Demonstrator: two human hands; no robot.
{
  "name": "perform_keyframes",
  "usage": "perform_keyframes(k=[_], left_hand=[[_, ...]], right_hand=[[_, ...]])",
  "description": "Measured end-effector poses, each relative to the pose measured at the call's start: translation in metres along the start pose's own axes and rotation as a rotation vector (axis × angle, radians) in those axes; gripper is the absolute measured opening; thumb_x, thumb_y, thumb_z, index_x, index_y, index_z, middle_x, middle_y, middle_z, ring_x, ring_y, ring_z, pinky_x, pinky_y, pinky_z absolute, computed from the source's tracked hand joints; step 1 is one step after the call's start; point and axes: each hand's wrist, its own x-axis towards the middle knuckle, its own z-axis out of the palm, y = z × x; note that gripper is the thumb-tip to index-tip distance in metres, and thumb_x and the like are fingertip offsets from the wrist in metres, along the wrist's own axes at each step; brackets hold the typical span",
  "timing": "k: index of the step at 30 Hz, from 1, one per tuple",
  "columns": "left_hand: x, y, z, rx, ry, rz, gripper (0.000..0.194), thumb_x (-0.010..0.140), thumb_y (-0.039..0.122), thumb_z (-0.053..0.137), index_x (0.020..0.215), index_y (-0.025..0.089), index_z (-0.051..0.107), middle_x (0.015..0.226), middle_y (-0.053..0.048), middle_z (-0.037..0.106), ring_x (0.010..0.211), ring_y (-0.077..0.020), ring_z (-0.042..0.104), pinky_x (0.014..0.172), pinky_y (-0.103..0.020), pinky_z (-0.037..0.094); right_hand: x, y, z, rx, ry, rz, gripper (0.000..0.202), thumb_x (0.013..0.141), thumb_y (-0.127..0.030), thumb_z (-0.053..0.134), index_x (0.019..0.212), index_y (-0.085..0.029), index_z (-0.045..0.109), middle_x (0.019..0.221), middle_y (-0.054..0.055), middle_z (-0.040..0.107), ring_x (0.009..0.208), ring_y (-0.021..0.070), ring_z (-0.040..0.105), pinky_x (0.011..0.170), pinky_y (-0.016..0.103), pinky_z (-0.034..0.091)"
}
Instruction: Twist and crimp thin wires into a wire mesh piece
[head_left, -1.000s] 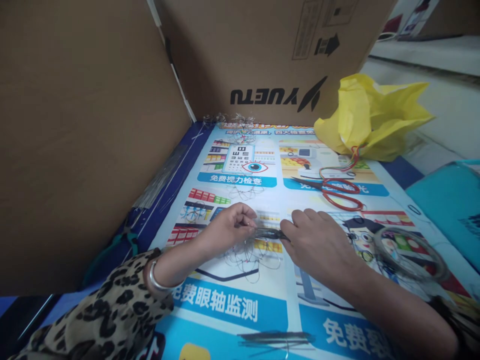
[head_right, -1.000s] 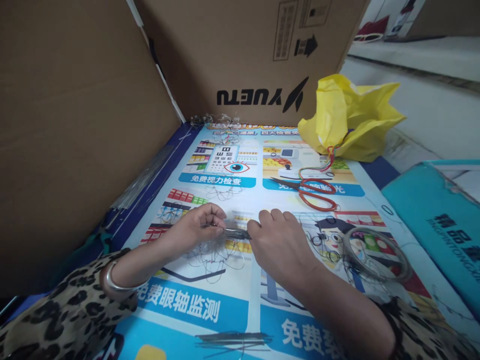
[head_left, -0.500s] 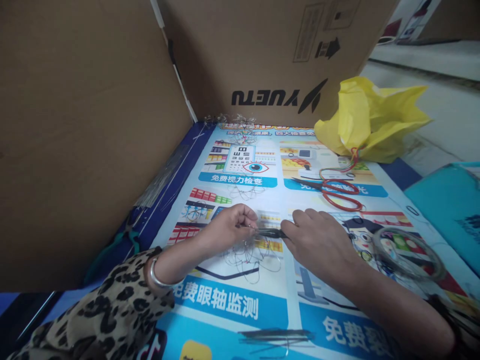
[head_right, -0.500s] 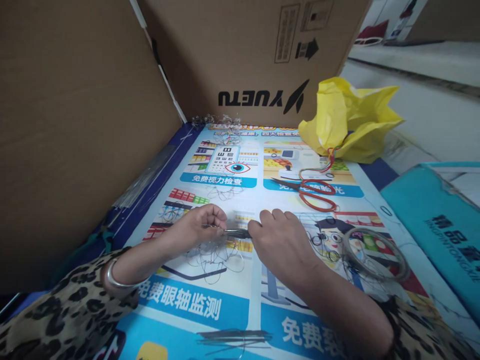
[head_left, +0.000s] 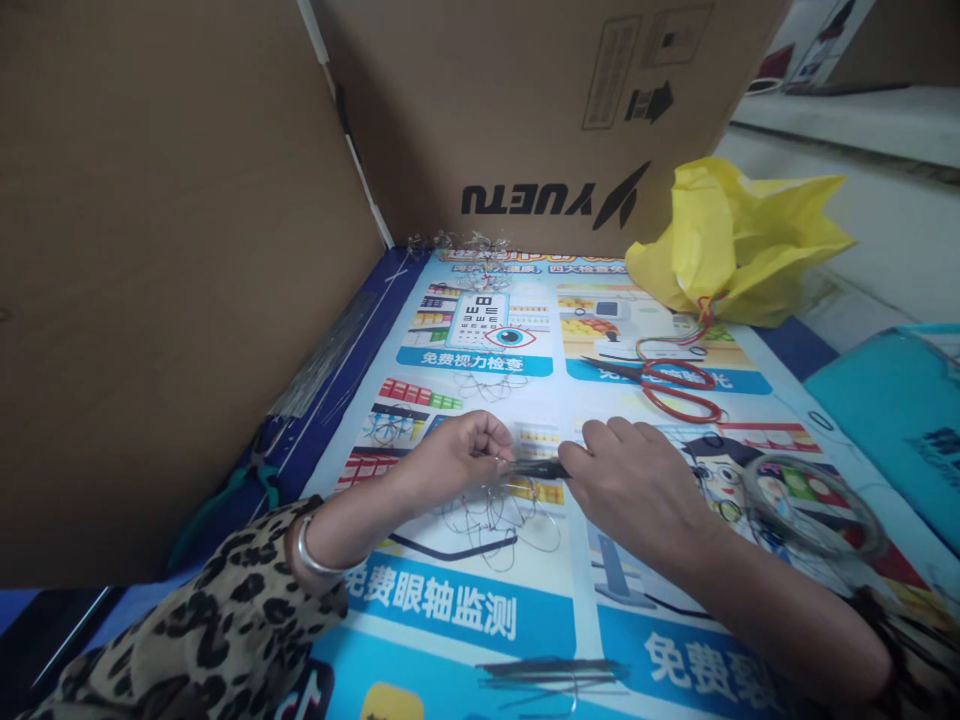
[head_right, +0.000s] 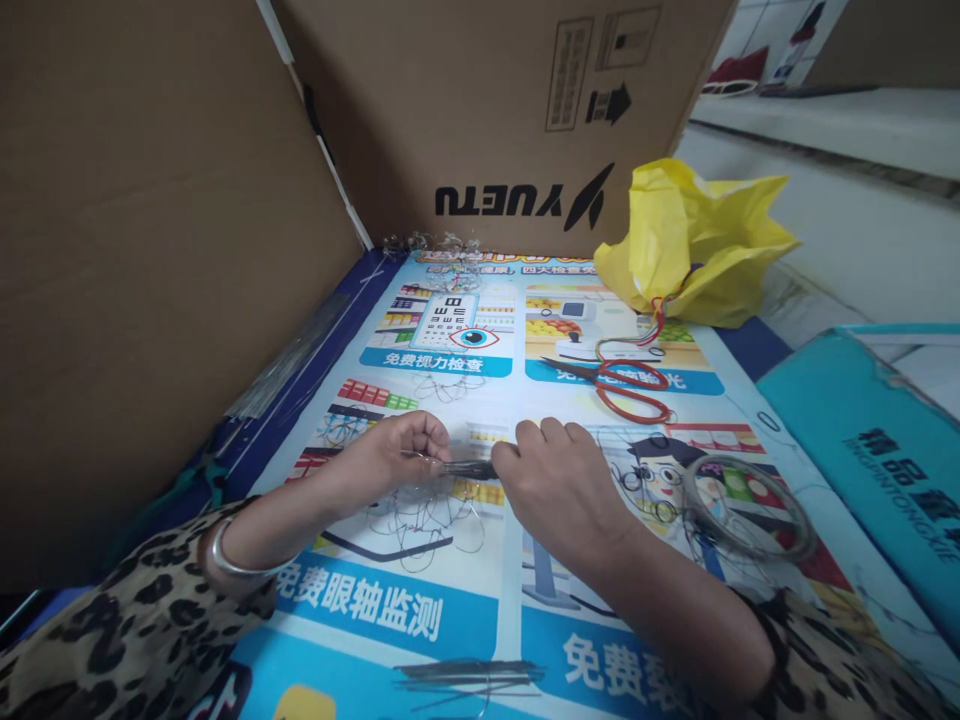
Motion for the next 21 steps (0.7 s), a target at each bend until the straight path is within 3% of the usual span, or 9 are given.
perform_keyframes(k=[11,21], left_hand=[[-0.0016,0.0005,0.0005,-0.061,0.004,-0.042,0.013,0.067,0.009,0.060,0.076,0.014,0.052,0.072,0.001,0.059,0.061,-0.0074,0.052,0.060,-0.021,0.039],[0.0005,-0.0020,-0.0030,0.073,-0.016,0.039,0.012,0.070,0.014,0.059,0.077,0.015,0.050,0.071,0.001,0.058,0.061,-0.0077,0.051,0.057,-0.021,0.039]], right_hand=[[0.0000,-0.0011,0.0040,-0.021,-0.012,0.003,0.015,0.078,-0.012,0.049,0.068,-0.020,0.057,0.065,0.004,0.053,0.063,0.0171,0.041,0.057,0.031,0.014],[0.0052,0.0024,-0.0005,0.050,-0.152,0.008,0.010,0.078,-0.020,0.050,0.074,-0.019,0.059,0.072,0.004,0.057,0.067,0.0159,0.045,0.058,0.029,0.018]])
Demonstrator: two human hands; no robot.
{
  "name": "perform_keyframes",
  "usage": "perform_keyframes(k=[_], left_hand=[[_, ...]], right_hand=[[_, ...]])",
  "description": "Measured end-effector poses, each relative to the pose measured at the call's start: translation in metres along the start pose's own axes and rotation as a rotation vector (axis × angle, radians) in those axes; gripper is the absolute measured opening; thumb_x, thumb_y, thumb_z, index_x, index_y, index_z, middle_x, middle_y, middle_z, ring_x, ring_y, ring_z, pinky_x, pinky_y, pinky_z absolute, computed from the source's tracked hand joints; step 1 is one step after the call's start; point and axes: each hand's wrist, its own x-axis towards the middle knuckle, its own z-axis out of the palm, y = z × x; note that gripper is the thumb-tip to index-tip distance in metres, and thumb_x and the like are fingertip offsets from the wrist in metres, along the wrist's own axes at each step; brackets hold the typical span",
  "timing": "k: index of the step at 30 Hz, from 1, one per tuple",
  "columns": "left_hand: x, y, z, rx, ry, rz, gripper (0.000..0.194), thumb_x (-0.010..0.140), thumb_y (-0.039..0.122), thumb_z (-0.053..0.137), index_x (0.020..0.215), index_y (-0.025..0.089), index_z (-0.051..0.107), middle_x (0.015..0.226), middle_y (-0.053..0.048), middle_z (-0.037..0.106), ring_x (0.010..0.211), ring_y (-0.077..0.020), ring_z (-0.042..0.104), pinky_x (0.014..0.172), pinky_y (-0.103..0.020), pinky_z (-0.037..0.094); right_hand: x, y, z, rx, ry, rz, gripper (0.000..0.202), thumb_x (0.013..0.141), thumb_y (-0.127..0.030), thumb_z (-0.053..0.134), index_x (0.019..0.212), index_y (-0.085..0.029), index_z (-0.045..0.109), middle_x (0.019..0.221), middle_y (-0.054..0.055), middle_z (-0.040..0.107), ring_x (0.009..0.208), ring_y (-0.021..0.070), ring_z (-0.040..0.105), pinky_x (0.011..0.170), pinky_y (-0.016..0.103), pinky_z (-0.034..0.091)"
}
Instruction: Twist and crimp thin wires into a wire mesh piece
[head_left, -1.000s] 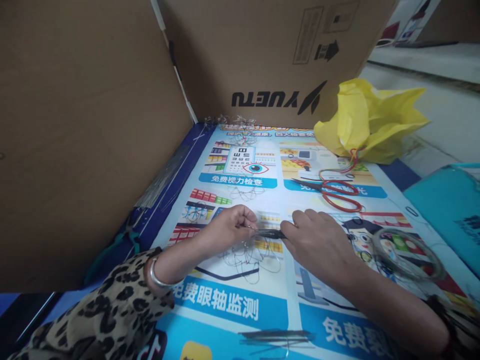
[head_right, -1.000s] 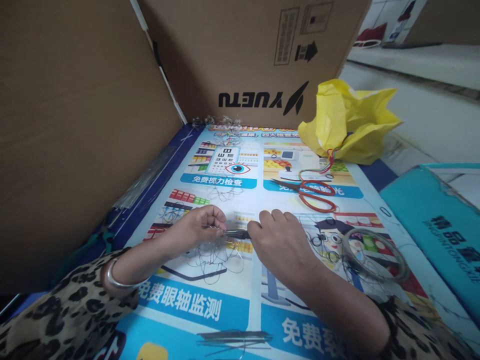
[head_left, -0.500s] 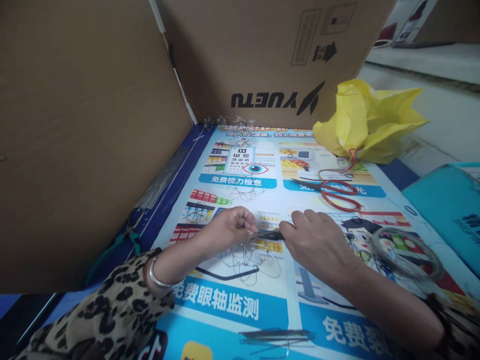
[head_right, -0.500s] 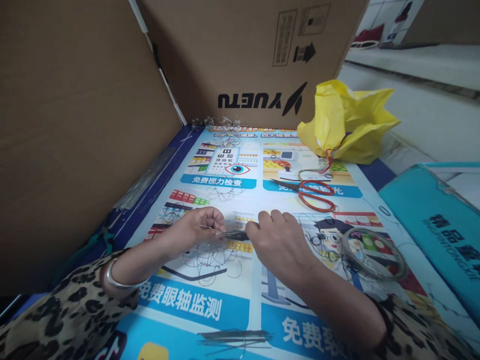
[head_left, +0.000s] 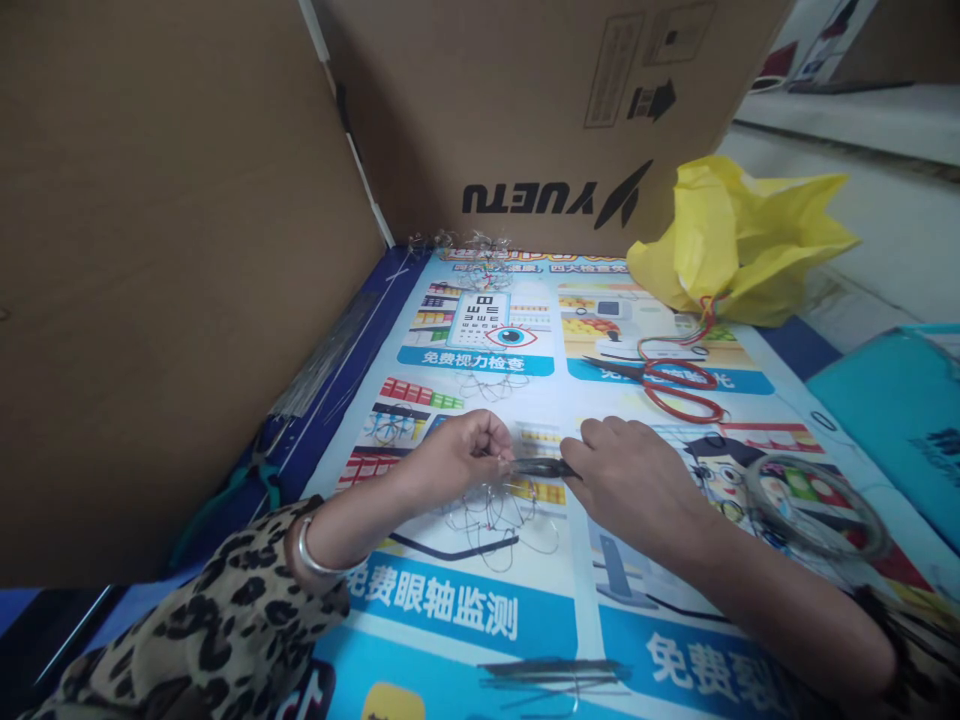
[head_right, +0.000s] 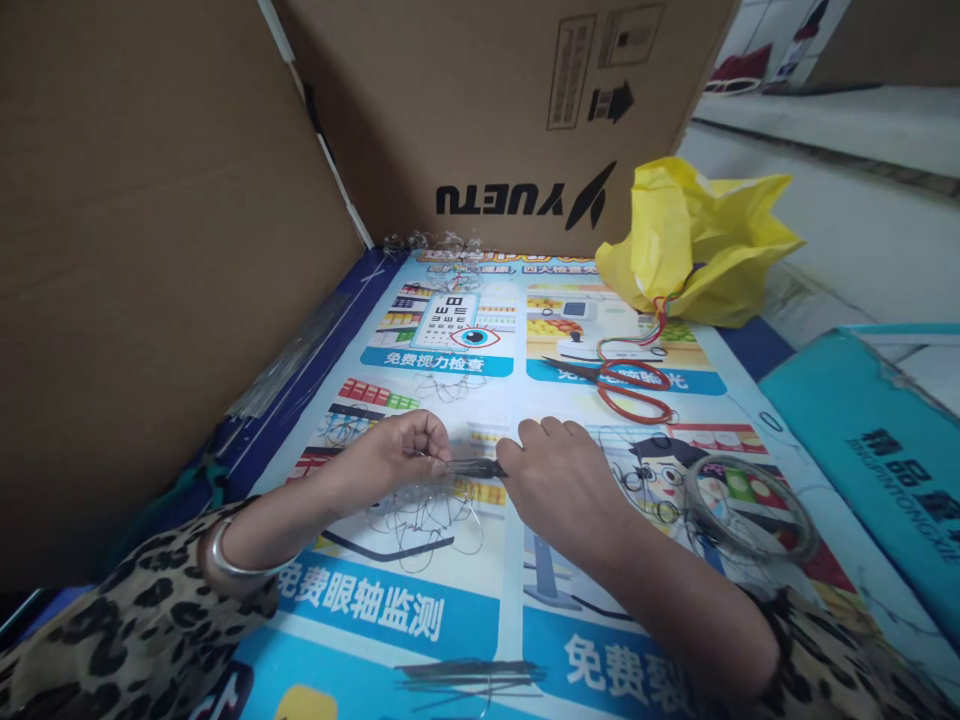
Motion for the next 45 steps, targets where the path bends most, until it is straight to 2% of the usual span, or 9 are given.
perform_keyframes(k=[13,23,32,38,41,45], left_hand=[[0.001,-0.001,-0.002,-0.045,0.014,-0.029,0.011,0.068,0.013,0.058,0.075,0.016,0.050,0.071,0.001,0.058,0.061,-0.0082,0.052,0.058,-0.022,0.040],[0.005,-0.001,-0.003,-0.043,0.040,-0.055,0.012,0.066,0.012,0.060,0.073,0.014,0.050,0.070,0.000,0.059,0.060,-0.0076,0.053,0.056,-0.021,0.039],[0.007,-0.003,-0.004,-0.019,0.031,-0.060,0.012,0.065,0.009,0.058,0.071,0.015,0.050,0.070,0.000,0.060,0.058,-0.0075,0.052,0.053,-0.020,0.039],[0.005,0.003,-0.005,0.076,0.036,0.026,0.009,0.069,0.010,0.055,0.073,0.015,0.049,0.067,0.001,0.056,0.057,-0.0068,0.047,0.050,-0.018,0.035],[0.004,0.005,-0.007,0.127,0.061,0.057,0.008,0.070,0.013,0.056,0.073,0.015,0.050,0.068,0.000,0.057,0.059,-0.0078,0.049,0.052,-0.020,0.036],[0.005,0.003,-0.008,0.078,0.050,0.033,0.009,0.070,0.015,0.057,0.073,0.015,0.048,0.069,0.000,0.058,0.060,-0.0090,0.051,0.054,-0.021,0.038]], right_hand=[[0.002,-0.001,-0.001,-0.088,0.110,-0.037,0.011,0.077,-0.013,0.050,0.070,-0.020,0.056,0.066,0.005,0.051,0.063,0.0176,0.039,0.057,0.031,0.011],[0.004,-0.004,0.005,-0.084,0.102,-0.027,0.013,0.076,-0.010,0.049,0.071,-0.019,0.057,0.066,0.005,0.053,0.062,0.0165,0.040,0.056,0.030,0.012],[0.004,-0.004,0.010,-0.068,0.033,-0.005,0.010,0.076,-0.011,0.050,0.073,-0.019,0.056,0.068,0.005,0.055,0.062,0.0168,0.045,0.055,0.029,0.013],[0.008,-0.002,0.005,-0.023,-0.021,0.005,0.006,0.076,-0.016,0.052,0.074,-0.019,0.057,0.071,0.005,0.056,0.066,0.0177,0.047,0.056,0.029,0.017],[0.011,0.000,0.002,-0.024,-0.011,-0.012,0.006,0.076,-0.018,0.053,0.072,-0.020,0.057,0.070,0.005,0.056,0.067,0.0182,0.046,0.057,0.030,0.017],[0.010,0.000,0.000,-0.097,0.048,-0.020,0.011,0.076,-0.012,0.050,0.069,-0.020,0.055,0.066,0.005,0.053,0.064,0.0187,0.044,0.056,0.031,0.013]])
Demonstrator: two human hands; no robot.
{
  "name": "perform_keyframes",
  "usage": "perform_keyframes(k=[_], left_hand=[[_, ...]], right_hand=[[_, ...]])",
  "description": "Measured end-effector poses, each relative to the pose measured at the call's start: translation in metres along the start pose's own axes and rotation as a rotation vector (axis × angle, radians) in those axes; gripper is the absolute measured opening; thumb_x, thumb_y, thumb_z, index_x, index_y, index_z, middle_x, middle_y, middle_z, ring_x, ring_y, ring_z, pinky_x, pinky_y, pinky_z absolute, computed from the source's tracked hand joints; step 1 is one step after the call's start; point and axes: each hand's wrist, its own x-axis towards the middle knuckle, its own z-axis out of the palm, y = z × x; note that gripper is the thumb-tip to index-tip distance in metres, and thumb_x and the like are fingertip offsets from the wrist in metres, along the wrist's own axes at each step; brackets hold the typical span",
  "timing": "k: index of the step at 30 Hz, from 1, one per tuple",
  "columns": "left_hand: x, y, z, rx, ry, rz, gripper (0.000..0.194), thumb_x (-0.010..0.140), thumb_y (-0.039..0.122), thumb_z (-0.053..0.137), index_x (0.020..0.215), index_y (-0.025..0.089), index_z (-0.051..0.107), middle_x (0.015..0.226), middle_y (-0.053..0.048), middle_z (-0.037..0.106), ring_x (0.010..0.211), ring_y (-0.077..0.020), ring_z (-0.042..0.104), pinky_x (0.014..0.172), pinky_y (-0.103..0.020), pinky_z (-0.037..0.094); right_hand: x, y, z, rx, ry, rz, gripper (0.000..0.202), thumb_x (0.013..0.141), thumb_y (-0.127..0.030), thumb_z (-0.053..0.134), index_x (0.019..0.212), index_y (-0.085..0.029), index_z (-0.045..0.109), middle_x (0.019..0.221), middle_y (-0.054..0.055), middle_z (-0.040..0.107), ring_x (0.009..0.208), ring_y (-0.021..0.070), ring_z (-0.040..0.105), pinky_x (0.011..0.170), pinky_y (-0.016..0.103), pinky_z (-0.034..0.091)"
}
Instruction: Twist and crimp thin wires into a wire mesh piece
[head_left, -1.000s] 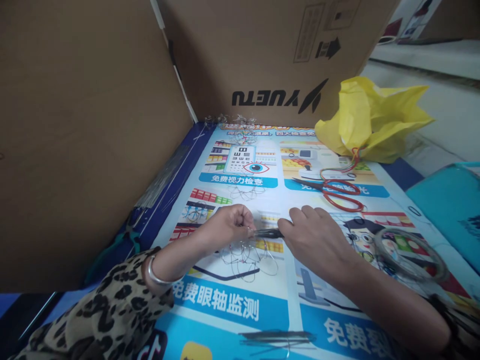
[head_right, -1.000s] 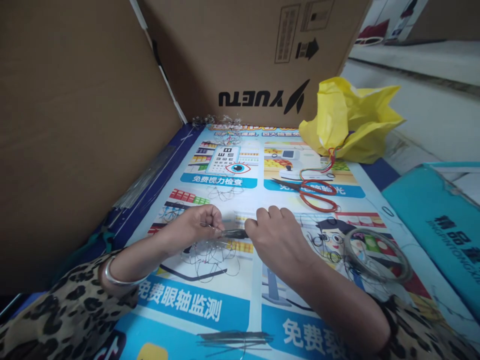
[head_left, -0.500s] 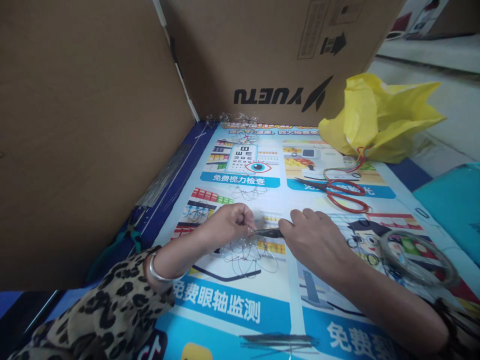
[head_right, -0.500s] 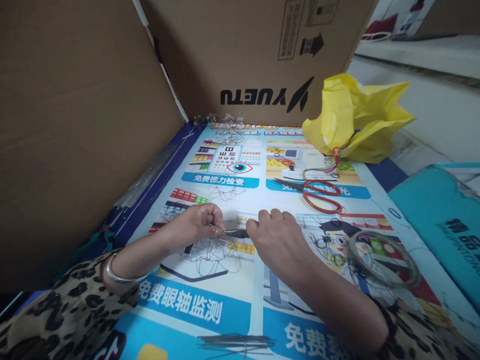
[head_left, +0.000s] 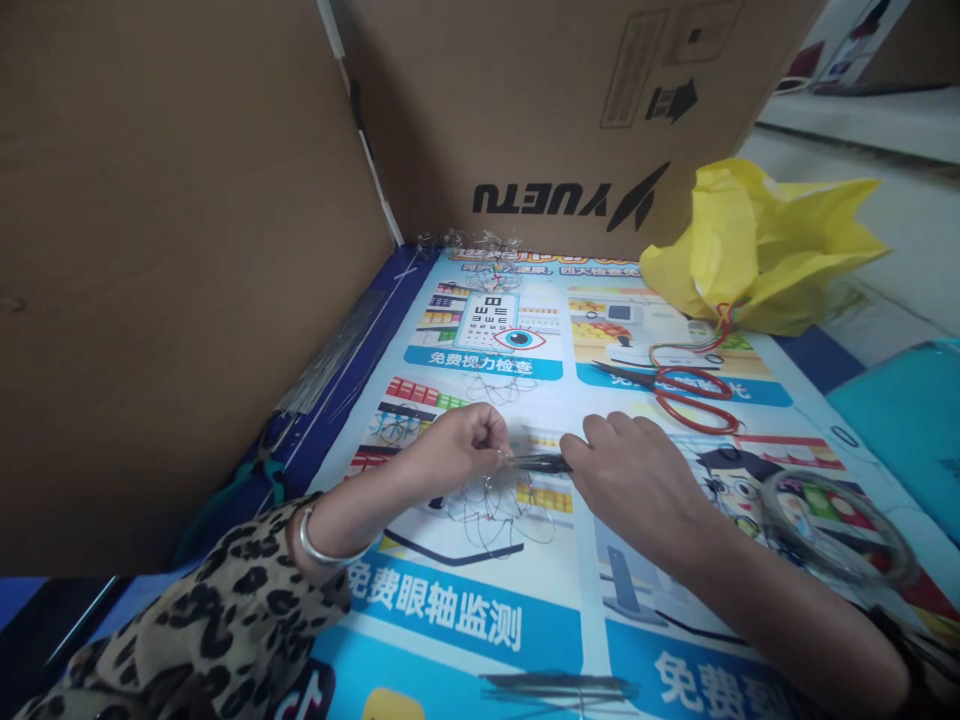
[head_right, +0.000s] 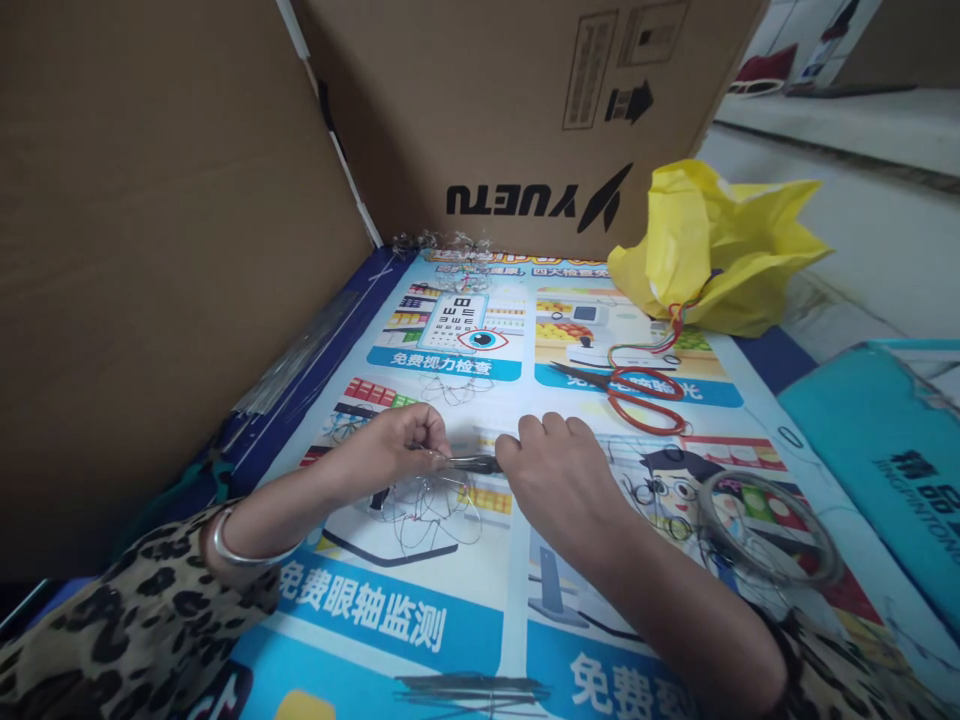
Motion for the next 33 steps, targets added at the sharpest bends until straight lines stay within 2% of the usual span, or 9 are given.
perform_keyframes(k=[6,24,29,33], left_hand=[[0.004,-0.011,-0.001,-0.041,-0.010,-0.046,0.014,0.067,0.018,0.060,0.074,0.016,0.048,0.066,0.002,0.056,0.053,-0.0073,0.049,0.049,-0.019,0.036],[0.005,-0.008,0.000,-0.099,0.000,-0.073,0.014,0.063,0.014,0.061,0.071,0.014,0.049,0.066,0.001,0.057,0.056,-0.0080,0.051,0.051,-0.020,0.037],[0.005,-0.007,0.001,-0.058,-0.011,-0.099,0.015,0.064,0.015,0.061,0.072,0.015,0.049,0.066,0.001,0.058,0.051,-0.0072,0.049,0.049,-0.020,0.036],[0.004,-0.006,0.000,0.005,-0.008,-0.049,0.011,0.068,0.016,0.059,0.074,0.015,0.049,0.065,0.002,0.056,0.054,-0.0077,0.049,0.050,-0.020,0.036]], right_hand=[[-0.001,-0.004,0.001,-0.050,0.056,-0.001,0.012,0.075,-0.010,0.052,0.071,-0.020,0.054,0.067,0.005,0.053,0.065,0.0203,0.044,0.057,0.032,0.012],[-0.002,-0.008,0.004,-0.035,-0.056,0.024,0.011,0.077,-0.011,0.051,0.077,-0.020,0.056,0.071,0.006,0.057,0.067,0.0213,0.050,0.056,0.031,0.015],[-0.001,-0.007,0.005,-0.017,-0.080,0.026,0.013,0.077,-0.009,0.049,0.077,-0.020,0.056,0.071,0.006,0.057,0.067,0.0219,0.052,0.055,0.030,0.016],[-0.001,-0.007,0.009,0.052,-0.139,0.061,0.013,0.078,-0.011,0.047,0.076,-0.020,0.056,0.070,0.005,0.058,0.064,0.0198,0.053,0.053,0.029,0.017]])
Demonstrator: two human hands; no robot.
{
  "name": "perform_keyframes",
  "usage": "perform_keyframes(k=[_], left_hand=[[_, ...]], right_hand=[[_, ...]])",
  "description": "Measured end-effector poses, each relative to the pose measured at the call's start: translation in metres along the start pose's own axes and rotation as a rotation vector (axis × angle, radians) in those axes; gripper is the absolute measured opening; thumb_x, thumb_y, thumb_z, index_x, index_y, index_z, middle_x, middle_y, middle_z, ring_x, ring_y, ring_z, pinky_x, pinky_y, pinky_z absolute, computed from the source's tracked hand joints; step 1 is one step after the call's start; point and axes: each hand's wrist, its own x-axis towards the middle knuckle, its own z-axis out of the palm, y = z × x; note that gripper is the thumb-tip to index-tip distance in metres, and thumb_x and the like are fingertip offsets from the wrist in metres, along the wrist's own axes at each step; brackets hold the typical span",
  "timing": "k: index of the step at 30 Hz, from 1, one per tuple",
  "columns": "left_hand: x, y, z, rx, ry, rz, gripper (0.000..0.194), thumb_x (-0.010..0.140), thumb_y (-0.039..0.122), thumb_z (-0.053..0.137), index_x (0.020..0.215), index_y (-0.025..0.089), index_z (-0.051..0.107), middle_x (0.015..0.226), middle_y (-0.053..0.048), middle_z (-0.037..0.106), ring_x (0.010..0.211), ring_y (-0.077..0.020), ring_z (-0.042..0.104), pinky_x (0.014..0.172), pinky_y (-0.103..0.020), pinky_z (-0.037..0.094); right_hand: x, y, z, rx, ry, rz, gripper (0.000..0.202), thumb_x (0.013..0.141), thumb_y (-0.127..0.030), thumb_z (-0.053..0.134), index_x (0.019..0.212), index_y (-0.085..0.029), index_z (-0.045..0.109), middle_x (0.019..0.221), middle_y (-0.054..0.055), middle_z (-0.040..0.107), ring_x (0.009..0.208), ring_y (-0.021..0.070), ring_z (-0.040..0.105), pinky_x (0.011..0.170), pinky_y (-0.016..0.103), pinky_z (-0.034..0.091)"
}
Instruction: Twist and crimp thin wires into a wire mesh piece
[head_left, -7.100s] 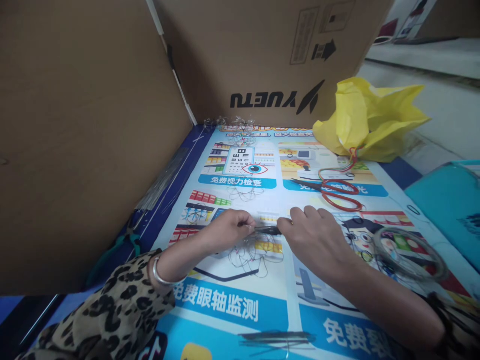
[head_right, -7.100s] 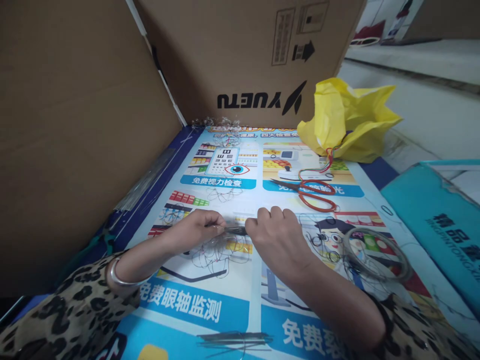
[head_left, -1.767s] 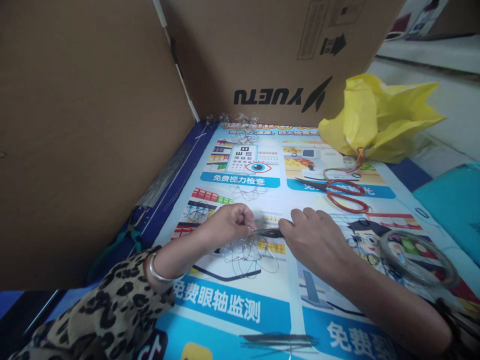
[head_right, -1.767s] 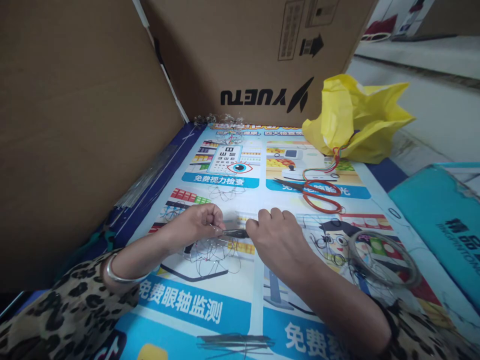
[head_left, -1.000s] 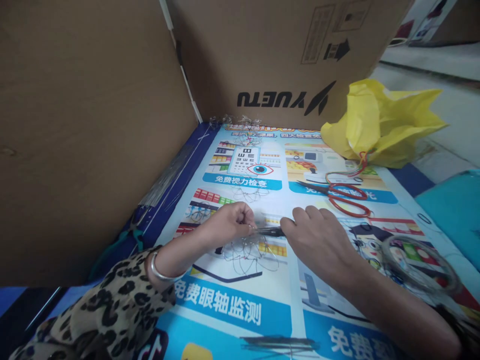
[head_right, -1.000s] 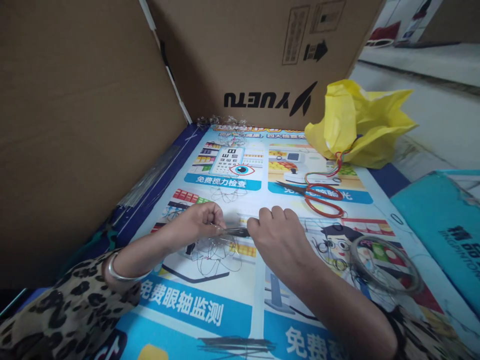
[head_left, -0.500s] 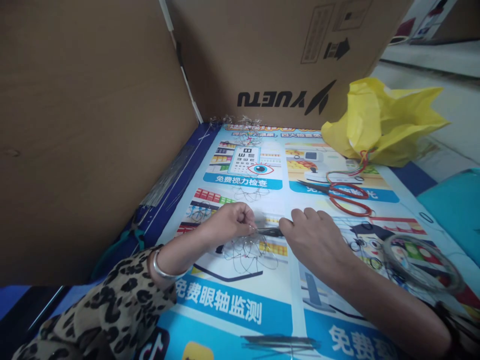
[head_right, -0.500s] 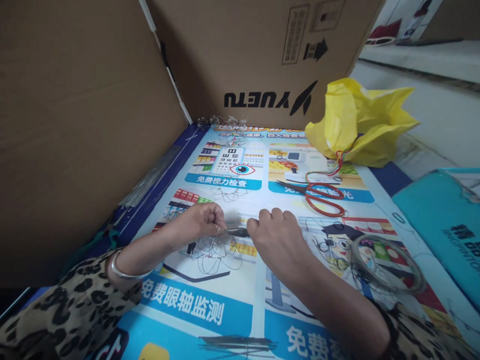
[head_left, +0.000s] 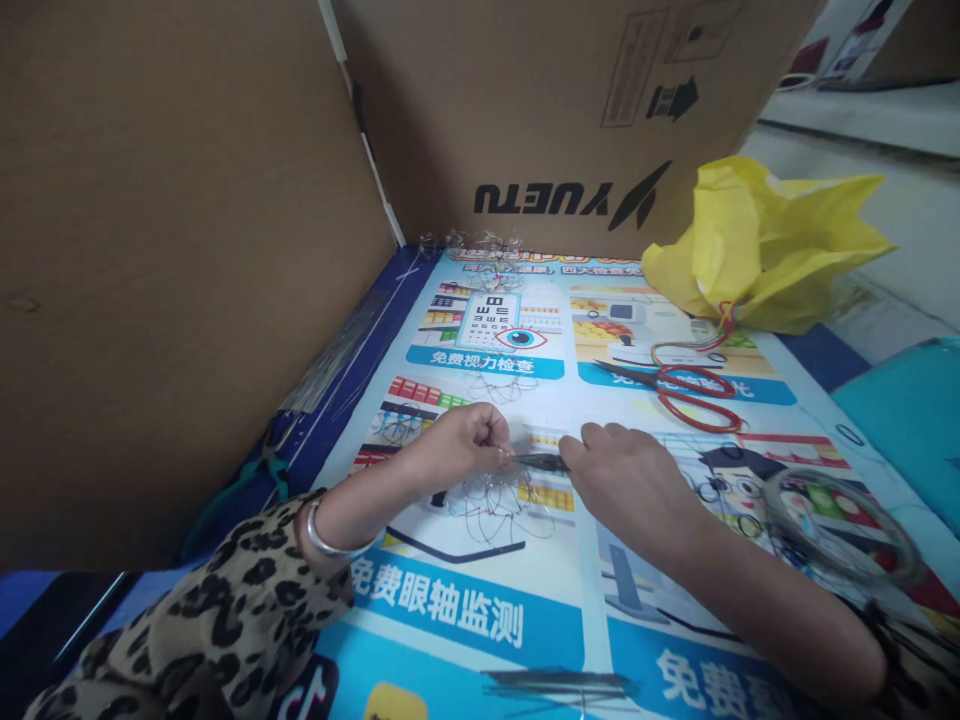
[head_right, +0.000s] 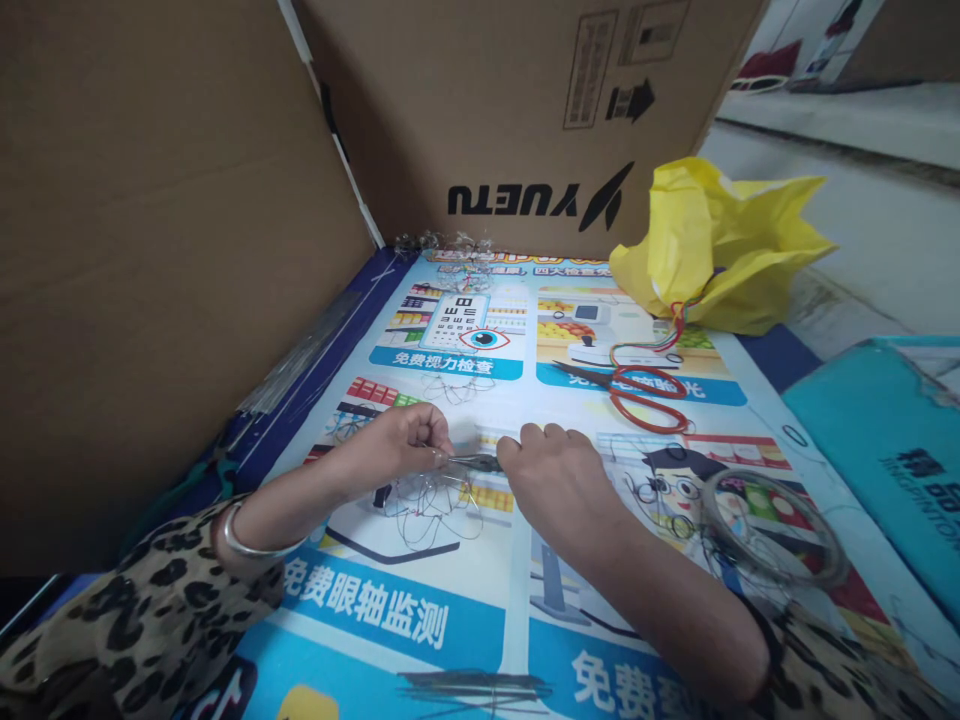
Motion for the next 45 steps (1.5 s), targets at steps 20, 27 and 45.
perform_keyframes(k=[20,27,45], left_hand=[[-0.005,0.002,-0.007,0.066,-0.109,0.266,0.007,0.076,0.016,0.055,0.080,0.015,0.050,0.082,-0.002,0.056,0.078,-0.0113,0.053,0.072,-0.025,0.042],[-0.006,0.003,-0.004,0.037,-0.088,0.174,0.009,0.073,0.014,0.057,0.076,0.015,0.049,0.078,-0.001,0.056,0.073,-0.0106,0.053,0.068,-0.024,0.042],[-0.007,0.004,0.001,-0.143,-0.080,0.018,0.015,0.069,0.016,0.062,0.073,0.015,0.048,0.067,0.003,0.054,0.059,-0.0067,0.049,0.056,-0.020,0.038]], right_hand=[[-0.003,0.009,-0.013,0.452,-0.231,0.010,0.022,0.085,-0.035,0.042,0.080,-0.021,0.058,0.080,0.002,0.063,0.073,0.0163,0.057,0.056,0.026,0.029],[-0.008,0.004,-0.020,0.092,-0.008,-0.013,0.009,0.077,-0.018,0.050,0.076,-0.021,0.059,0.072,0.004,0.057,0.067,0.0196,0.050,0.057,0.030,0.022],[-0.013,-0.002,-0.025,-0.069,0.121,-0.023,0.013,0.072,-0.008,0.052,0.073,-0.020,0.056,0.069,0.006,0.056,0.064,0.0212,0.048,0.056,0.032,0.016]])
